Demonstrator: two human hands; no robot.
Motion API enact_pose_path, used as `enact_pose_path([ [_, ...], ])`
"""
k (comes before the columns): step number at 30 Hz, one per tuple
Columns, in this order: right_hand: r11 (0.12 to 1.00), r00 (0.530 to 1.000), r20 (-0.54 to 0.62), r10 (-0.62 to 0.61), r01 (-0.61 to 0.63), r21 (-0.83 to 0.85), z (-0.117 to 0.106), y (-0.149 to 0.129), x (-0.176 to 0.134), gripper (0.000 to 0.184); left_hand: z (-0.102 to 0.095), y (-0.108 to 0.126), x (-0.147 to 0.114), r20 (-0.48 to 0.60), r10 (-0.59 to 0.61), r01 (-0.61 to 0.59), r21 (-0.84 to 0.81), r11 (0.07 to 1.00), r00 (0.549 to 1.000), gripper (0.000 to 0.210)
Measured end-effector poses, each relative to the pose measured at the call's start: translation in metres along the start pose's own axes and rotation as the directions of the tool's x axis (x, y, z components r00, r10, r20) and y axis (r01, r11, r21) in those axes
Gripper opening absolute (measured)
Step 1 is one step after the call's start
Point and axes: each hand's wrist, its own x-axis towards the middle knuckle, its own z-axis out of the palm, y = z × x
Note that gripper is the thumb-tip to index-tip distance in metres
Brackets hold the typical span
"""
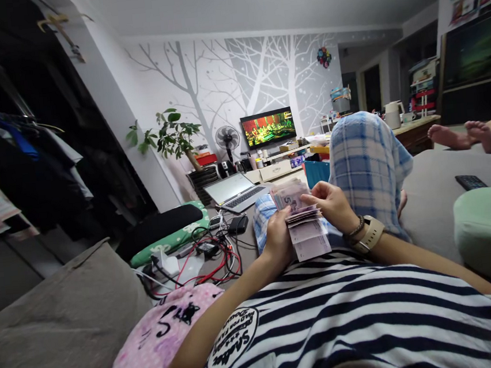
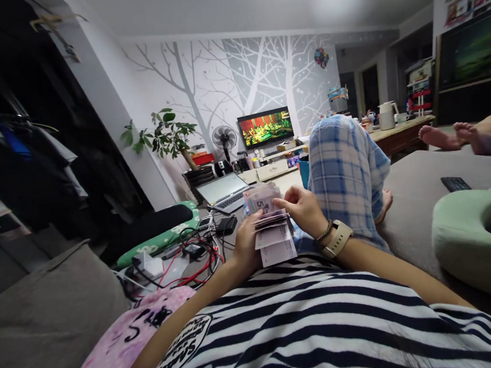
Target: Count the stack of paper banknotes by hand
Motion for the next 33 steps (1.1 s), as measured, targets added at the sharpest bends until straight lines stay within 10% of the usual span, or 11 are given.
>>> enact_pose_path([
  [33, 0.981, 0.977, 0.098, -0.191, 0.192, -0.001, -0.005, -0.001, -0.017, 0.023, -0.004, -0.001, 0.003, -0.083, -0.006, 0.001, -0.049, 0.999, 0.997, 0.012],
])
